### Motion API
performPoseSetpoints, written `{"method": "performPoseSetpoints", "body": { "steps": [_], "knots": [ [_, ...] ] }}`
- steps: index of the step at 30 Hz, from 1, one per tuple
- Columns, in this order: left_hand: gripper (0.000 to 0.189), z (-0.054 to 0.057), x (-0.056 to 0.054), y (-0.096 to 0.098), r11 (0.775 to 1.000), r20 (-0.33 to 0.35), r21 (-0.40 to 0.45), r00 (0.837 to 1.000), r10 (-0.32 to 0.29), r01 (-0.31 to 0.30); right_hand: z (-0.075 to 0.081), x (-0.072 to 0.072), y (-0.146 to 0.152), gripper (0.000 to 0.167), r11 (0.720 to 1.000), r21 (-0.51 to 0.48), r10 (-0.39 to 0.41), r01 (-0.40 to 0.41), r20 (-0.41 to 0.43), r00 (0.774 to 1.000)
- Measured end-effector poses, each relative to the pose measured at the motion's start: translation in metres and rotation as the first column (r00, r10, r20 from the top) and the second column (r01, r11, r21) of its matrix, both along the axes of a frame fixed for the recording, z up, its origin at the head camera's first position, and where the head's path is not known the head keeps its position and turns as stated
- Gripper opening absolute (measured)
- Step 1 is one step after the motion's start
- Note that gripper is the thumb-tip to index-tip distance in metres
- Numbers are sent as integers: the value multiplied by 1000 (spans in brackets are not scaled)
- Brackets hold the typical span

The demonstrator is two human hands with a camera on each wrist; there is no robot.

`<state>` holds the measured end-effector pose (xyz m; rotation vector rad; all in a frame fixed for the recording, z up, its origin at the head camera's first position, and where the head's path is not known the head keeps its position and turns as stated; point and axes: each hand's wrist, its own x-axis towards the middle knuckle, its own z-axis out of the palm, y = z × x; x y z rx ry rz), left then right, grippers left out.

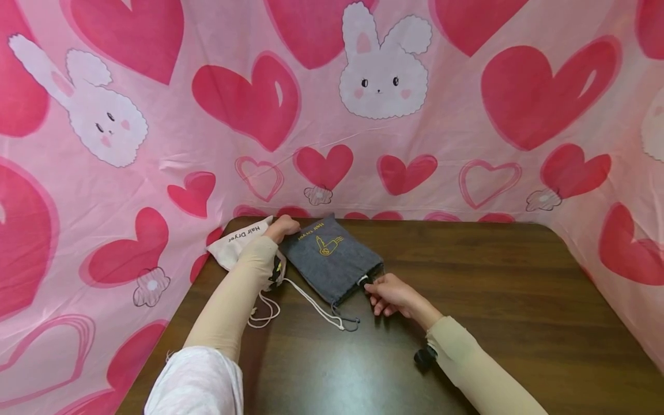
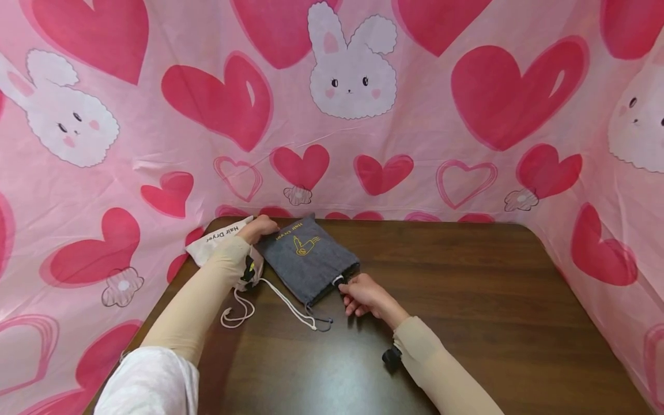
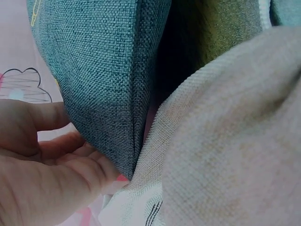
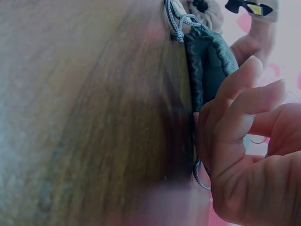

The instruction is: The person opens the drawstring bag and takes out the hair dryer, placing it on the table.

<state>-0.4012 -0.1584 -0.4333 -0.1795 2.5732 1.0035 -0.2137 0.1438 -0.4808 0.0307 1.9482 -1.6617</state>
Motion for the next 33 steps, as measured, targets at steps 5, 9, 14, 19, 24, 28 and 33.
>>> {"method": "performPoseSetpoints", "body": {
  "steps": [5, 9, 14, 19, 24, 28, 33],
  "knots": [
    [62, -3, -2, 3, 1000, 12, -12, 1000, -5, 5, 0, -2, -3, 29, 1000, -1, -3, 3, 6, 1000],
    [63, -7, -4, 5, 999, 12, -38, 1000, -19, 19, -1, -2, -5, 26, 1000, -1, -6, 6, 10, 1000],
    [56, -5, -3, 3, 995, -5, -64, 997, -78, 77, 0, -4, -4, 26, 1000, 15, -9, 9, -1, 1000],
    [56, -3, -5, 4, 992, -11, -92, 996, -93, 91, 1, -7, -4, 28, 1000, 29, -5, 5, -13, 1000],
    [60, -1, -5, 6, 990, -2, -107, 995, -98, 97, 1, -6, -4, 29, 999, 38, -5, 5, -11, 1000],
    [59, 1, -3, 6, 987, -10, -123, 995, -102, 100, 0, -5, -6, 29, 999, 43, -5, 6, -17, 1000],
    [58, 0, -2, 5, 987, -18, -119, 994, -112, 109, -2, -5, -8, 31, 998, 55, -7, 9, -28, 1000]
  ]
}}
